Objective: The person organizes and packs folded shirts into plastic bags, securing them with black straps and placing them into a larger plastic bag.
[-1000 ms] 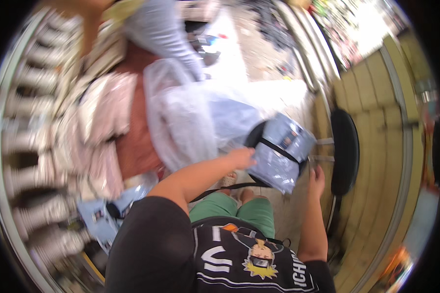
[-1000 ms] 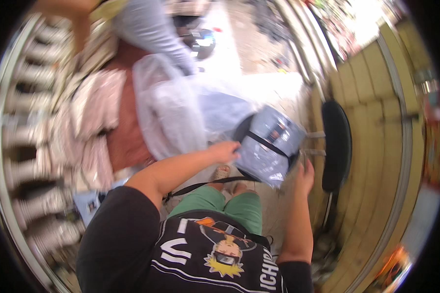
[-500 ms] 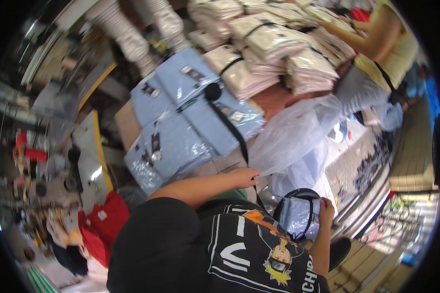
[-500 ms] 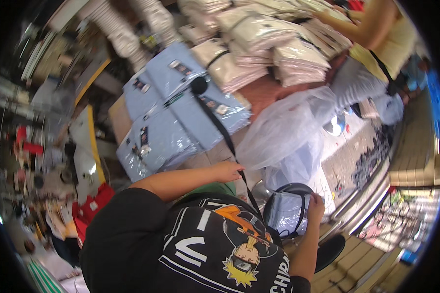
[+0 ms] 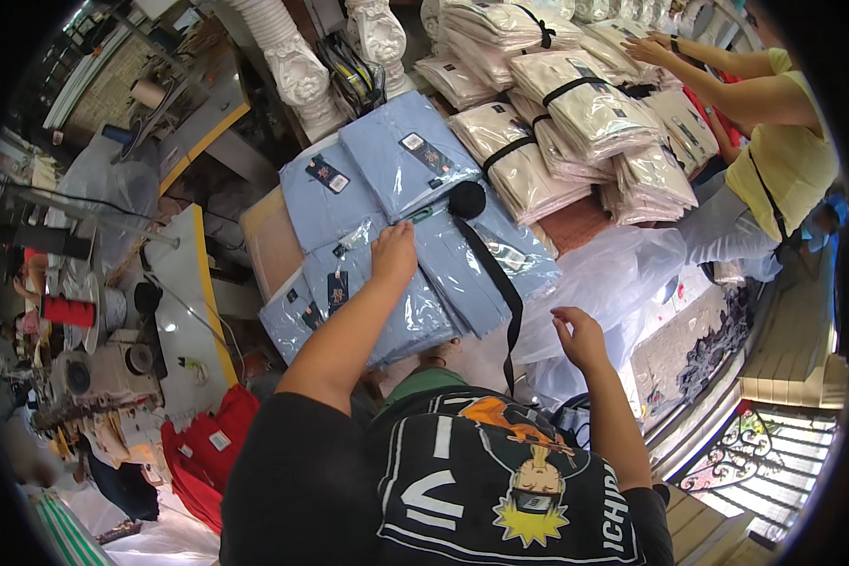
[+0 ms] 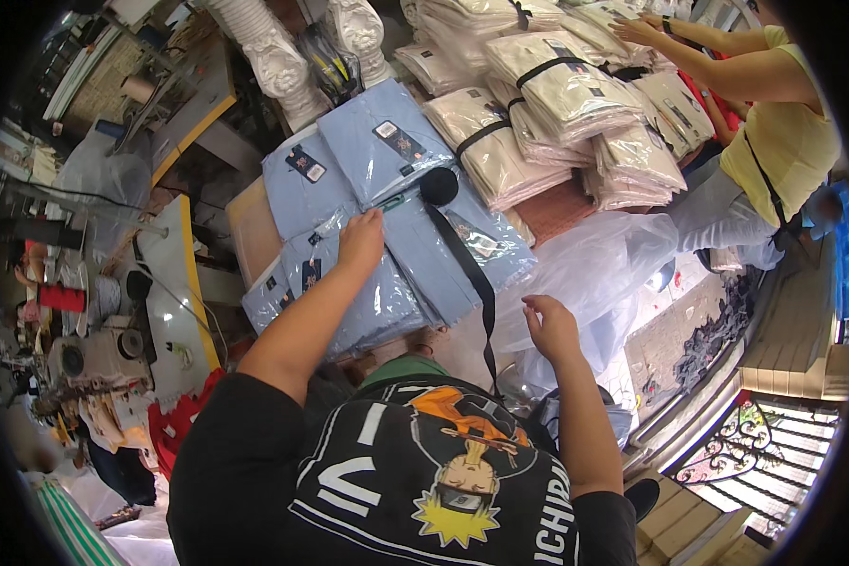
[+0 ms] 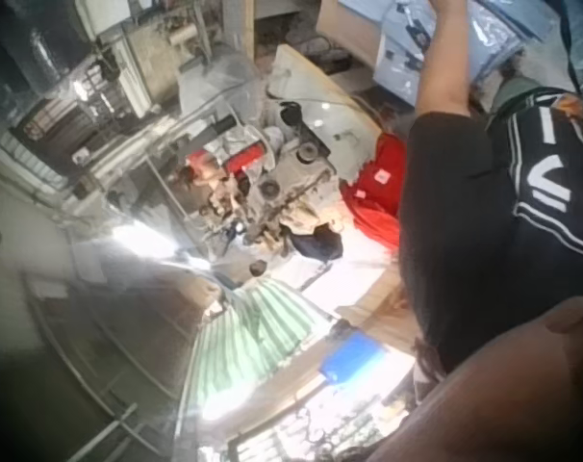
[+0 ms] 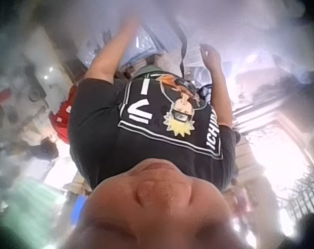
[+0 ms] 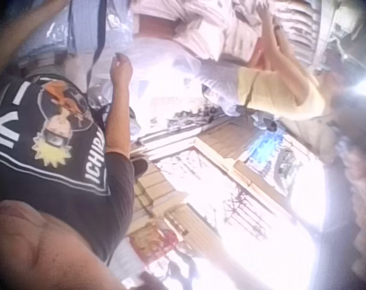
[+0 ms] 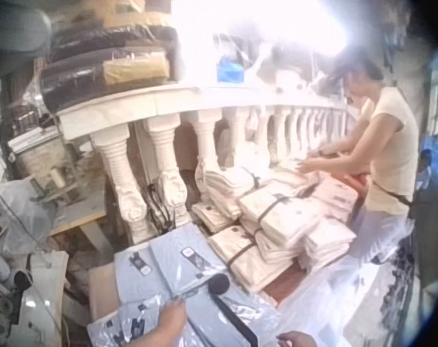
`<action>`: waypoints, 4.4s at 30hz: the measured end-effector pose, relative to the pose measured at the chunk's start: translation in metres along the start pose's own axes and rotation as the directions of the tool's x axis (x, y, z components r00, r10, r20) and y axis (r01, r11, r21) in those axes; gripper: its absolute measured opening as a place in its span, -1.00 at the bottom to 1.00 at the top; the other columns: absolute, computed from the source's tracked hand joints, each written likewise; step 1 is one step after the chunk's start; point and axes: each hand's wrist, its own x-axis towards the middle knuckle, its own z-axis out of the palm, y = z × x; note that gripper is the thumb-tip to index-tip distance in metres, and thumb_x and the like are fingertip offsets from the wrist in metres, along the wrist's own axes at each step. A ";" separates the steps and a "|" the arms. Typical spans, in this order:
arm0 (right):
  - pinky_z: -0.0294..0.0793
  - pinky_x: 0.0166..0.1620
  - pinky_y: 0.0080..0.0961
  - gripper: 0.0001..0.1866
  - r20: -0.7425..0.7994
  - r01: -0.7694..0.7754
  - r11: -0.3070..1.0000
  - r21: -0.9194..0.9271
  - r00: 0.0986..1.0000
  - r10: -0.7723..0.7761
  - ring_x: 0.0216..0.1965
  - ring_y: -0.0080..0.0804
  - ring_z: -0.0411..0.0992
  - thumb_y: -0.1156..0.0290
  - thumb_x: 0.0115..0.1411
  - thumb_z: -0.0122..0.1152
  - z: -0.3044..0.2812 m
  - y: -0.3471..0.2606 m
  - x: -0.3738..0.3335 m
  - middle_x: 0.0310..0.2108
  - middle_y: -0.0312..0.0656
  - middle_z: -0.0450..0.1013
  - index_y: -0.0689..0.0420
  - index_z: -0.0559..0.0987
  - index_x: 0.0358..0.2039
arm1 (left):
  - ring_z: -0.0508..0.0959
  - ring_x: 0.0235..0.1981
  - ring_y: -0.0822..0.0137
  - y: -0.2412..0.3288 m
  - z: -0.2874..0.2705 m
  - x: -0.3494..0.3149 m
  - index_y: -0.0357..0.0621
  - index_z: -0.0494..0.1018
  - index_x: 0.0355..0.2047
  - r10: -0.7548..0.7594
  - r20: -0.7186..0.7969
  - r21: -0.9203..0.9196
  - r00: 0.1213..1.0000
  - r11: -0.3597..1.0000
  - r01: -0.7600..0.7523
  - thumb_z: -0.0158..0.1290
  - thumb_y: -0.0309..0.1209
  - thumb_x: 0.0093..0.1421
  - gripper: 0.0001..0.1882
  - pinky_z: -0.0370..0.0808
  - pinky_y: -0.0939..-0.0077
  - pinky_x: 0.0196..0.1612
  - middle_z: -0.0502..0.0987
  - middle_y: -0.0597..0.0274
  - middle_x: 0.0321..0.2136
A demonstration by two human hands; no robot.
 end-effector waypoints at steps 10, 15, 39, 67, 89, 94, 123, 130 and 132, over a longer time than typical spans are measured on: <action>0.38 -0.21 -0.36 -0.80 -0.161 -0.257 0.963 -0.086 0.957 0.241 -0.30 -0.23 0.42 0.36 0.03 0.07 -0.044 0.021 -0.042 -0.37 -0.16 0.47 0.11 0.53 -0.32 | 0.47 -0.28 0.05 -0.030 0.019 0.039 -0.15 0.46 -0.36 -0.034 0.277 0.141 0.960 0.990 -0.005 0.07 -0.32 -0.05 -0.76 0.39 0.18 -0.21 0.48 0.06 -0.35; 0.37 -0.18 -0.32 -0.78 -0.222 -0.294 0.948 -0.118 0.939 0.264 -0.27 -0.17 0.41 0.33 0.04 0.06 -0.062 0.032 -0.072 -0.32 -0.14 0.46 0.12 0.53 -0.31 | 0.51 -0.39 -0.02 -0.034 -0.008 0.060 -0.16 0.47 -0.48 0.025 0.308 0.166 0.951 0.983 -0.079 0.08 -0.32 -0.08 -0.81 0.42 0.12 -0.34 0.51 -0.04 -0.49; 0.39 -0.34 -0.43 -0.68 -0.017 -0.427 -0.022 0.904 -0.087 0.996 -0.46 -0.40 0.44 0.16 -0.02 0.21 0.122 0.087 -0.446 -0.54 -0.15 0.47 0.13 0.56 -0.34 | 0.52 -0.38 0.28 0.473 0.049 -0.267 -0.16 0.46 -0.26 0.700 0.424 -0.856 -0.575 0.103 -0.506 0.06 -0.35 0.05 -0.75 0.42 0.45 -0.28 0.50 0.11 -0.34; 0.40 -0.37 -0.33 -0.62 -0.202 -0.565 0.037 0.824 -0.231 0.952 -0.42 -0.18 0.46 0.03 0.04 0.10 0.136 0.159 -0.460 -0.50 -0.12 0.47 0.12 0.48 -0.38 | 0.47 -0.48 0.53 0.487 0.188 -0.400 -0.22 0.45 -0.28 0.337 0.905 -0.385 -0.259 0.908 -0.164 0.09 -0.31 0.08 -0.74 0.39 0.63 -0.34 0.51 0.32 -0.44; 0.42 -0.42 -0.26 -0.76 -0.584 -0.722 0.419 0.550 0.026 0.811 -0.44 -0.12 0.44 0.32 -0.05 0.13 0.144 0.202 -0.446 -0.47 -0.13 0.40 0.12 0.32 -0.42 | 0.41 -0.53 0.52 0.489 0.192 -0.399 -0.24 0.50 -0.43 0.455 0.820 -0.547 -0.348 0.803 -0.239 0.05 -0.36 0.10 -0.82 0.36 0.67 -0.39 0.51 0.34 -0.52; 0.42 -0.37 -0.22 -0.79 -0.454 -0.776 0.383 0.501 0.141 0.880 -0.39 -0.11 0.44 0.31 0.00 0.06 0.137 0.214 -0.437 -0.44 -0.11 0.43 0.09 0.38 -0.35 | 0.48 -0.59 0.46 0.477 0.225 -0.389 -0.18 0.52 -0.49 0.576 0.729 -0.673 -0.370 0.703 -0.230 0.03 -0.24 0.09 -0.75 0.40 0.55 -0.46 0.53 0.29 -0.59; 0.42 -0.45 -0.21 -0.79 -0.467 -0.825 0.419 0.379 0.220 0.857 -0.49 -0.12 0.45 0.23 -0.08 0.14 0.122 0.215 -0.438 -0.56 -0.16 0.45 0.04 0.38 -0.48 | 0.46 -0.63 0.49 0.489 0.214 -0.383 -0.19 0.53 -0.52 0.486 0.785 -0.619 -0.383 0.631 -0.468 0.06 -0.23 0.06 -0.74 0.42 0.60 -0.48 0.50 0.30 -0.64; 0.42 -0.47 -0.23 -0.77 -0.529 -0.826 0.454 0.334 0.235 0.816 -0.51 -0.13 0.45 0.17 -0.01 0.10 0.115 0.201 -0.438 -0.55 -0.17 0.45 0.06 0.38 -0.50 | 0.51 -0.61 0.39 0.475 0.226 -0.376 -0.16 0.53 -0.55 0.548 0.738 -0.675 -0.395 0.590 -0.444 0.05 -0.15 0.04 -0.69 0.42 0.51 -0.47 0.50 0.23 -0.67; 0.43 -0.45 -0.23 -0.77 -0.543 -0.826 0.473 0.308 0.255 0.800 -0.49 -0.12 0.45 0.18 -0.01 0.10 0.115 0.200 -0.435 -0.51 -0.15 0.46 0.07 0.37 -0.48 | 0.52 -0.61 0.32 0.473 0.226 -0.377 -0.12 0.52 -0.57 0.539 0.743 -0.669 -0.396 0.609 -0.427 0.04 -0.11 0.03 -0.67 0.41 0.44 -0.46 0.51 0.20 -0.68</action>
